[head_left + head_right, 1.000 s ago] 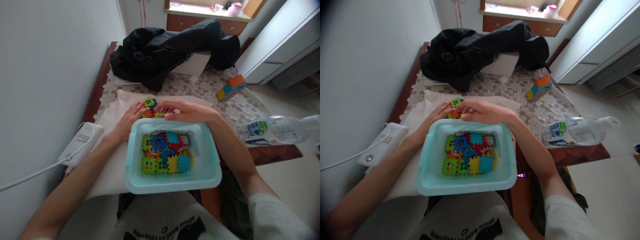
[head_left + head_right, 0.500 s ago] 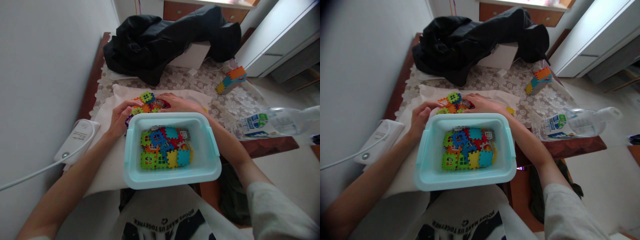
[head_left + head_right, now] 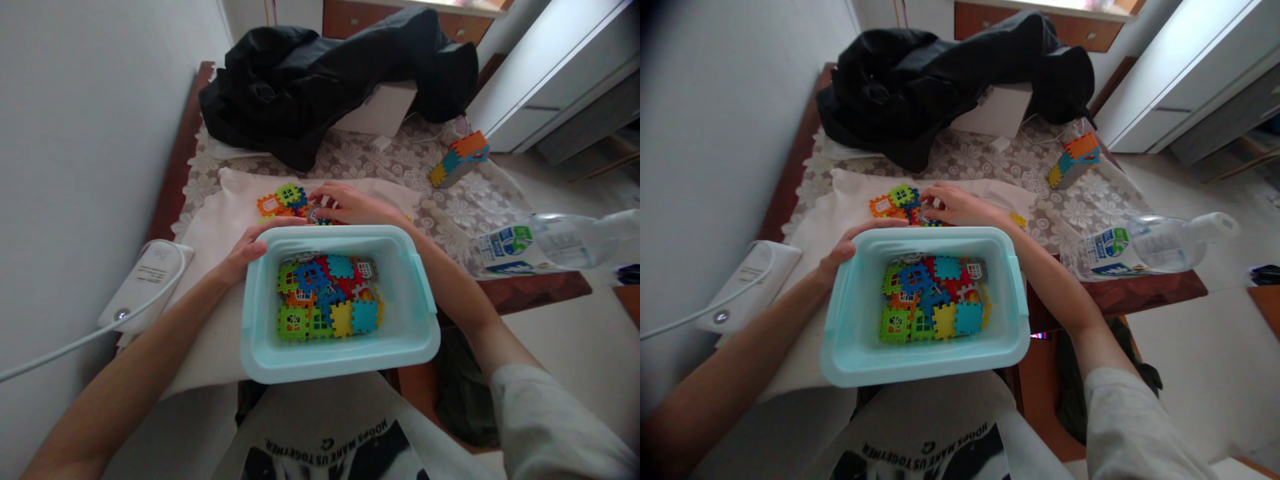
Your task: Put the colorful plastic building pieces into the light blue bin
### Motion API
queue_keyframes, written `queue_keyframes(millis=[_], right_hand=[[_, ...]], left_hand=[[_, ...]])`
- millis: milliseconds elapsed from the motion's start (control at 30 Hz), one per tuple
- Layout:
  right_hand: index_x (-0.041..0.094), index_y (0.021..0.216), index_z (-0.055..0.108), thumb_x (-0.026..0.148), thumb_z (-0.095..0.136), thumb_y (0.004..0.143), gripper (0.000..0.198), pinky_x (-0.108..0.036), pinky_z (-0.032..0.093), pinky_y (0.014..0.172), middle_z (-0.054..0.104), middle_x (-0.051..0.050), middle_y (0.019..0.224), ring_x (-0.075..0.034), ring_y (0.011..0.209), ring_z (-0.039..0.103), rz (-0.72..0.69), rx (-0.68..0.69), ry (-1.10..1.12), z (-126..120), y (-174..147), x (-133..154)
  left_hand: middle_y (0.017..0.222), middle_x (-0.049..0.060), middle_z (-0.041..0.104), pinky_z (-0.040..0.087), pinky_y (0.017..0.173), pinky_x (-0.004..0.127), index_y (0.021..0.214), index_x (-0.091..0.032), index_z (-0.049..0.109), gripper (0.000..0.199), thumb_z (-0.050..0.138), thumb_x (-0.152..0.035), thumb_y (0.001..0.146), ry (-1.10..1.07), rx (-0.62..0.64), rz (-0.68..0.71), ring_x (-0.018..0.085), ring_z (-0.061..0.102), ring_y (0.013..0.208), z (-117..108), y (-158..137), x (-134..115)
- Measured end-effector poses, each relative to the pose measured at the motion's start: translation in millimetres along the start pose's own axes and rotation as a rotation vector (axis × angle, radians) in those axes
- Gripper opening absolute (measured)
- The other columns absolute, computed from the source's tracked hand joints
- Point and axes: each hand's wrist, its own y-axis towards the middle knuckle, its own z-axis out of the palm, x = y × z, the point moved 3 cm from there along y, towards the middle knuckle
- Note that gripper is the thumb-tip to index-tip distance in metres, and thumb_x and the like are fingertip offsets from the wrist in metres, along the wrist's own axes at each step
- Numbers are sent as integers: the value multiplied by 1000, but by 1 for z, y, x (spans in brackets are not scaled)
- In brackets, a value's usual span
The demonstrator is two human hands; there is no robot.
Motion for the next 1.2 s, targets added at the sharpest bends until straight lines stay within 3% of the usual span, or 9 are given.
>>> queue_keyframes(millis=[133,333,467,633,833,967,1033,1133,1200], right_hand=[[29,152,74,36,85,96,57,-39,62,116,74,-5,157,-24,128,74,41,69,-20,0,-1,2],[23,132,80,29,79,98,35,-34,63,96,80,-2,113,-18,100,71,-5,50,54,-9,2,6],[23,112,80,34,81,96,20,-35,62,87,78,-2,98,-19,90,68,-52,46,144,-21,2,4],[20,108,77,50,89,92,36,-31,56,75,71,-1,91,-16,80,61,-134,-123,263,-48,-5,8],[23,104,74,54,95,90,40,-31,57,83,71,-1,103,-16,90,64,-279,-441,423,-78,-38,60],[27,111,68,52,102,87,49,-30,59,83,71,2,103,-16,91,68,-386,-358,544,-74,-56,86],[27,114,71,60,97,92,49,-33,61,86,73,0,102,-18,92,71,-362,-324,522,-70,-64,82],[26,115,77,80,74,103,56,-38,63,87,76,-5,101,-22,93,73,-178,-432,355,-67,-86,52],[27,116,80,75,68,108,50,-38,62,86,79,-7,104,-24,96,74,-1,-485,181,-62,-107,22]], left_hand=[[112,14,89,72,81,44,126,-19,89,68,82,-72,84,37,-56,-40,35,86,95,-7,-1,5],[78,5,83,52,44,29,93,-22,91,45,86,-63,74,76,-156,-73,21,67,54,-12,0,7],[70,4,79,46,41,26,86,-21,89,41,87,-61,73,64,-180,-73,17,60,48,-11,1,5],[68,3,77,45,42,25,82,-22,85,40,87,-62,76,63,-189,-58,16,59,48,-13,-1,6],[68,2,73,43,43,24,80,-22,81,43,90,-64,74,63,-213,-64,15,57,50,-14,-3,7],[67,2,72,42,45,22,77,-20,79,48,92,-66,73,84,-216,-81,13,56,51,-12,-3,3],[66,3,71,40,45,22,75,-19,81,50,91,-67,74,99,-208,-96,13,54,51,-11,-3,0],[66,4,72,38,46,22,72,-18,82,48,89,-66,75,109,-189,-101,14,51,53,-11,-5,-2],[69,5,74,41,49,23,75,-19,84,46,88,-64,76,104,-180,-90,16,54,56,-13,-6,-1]])
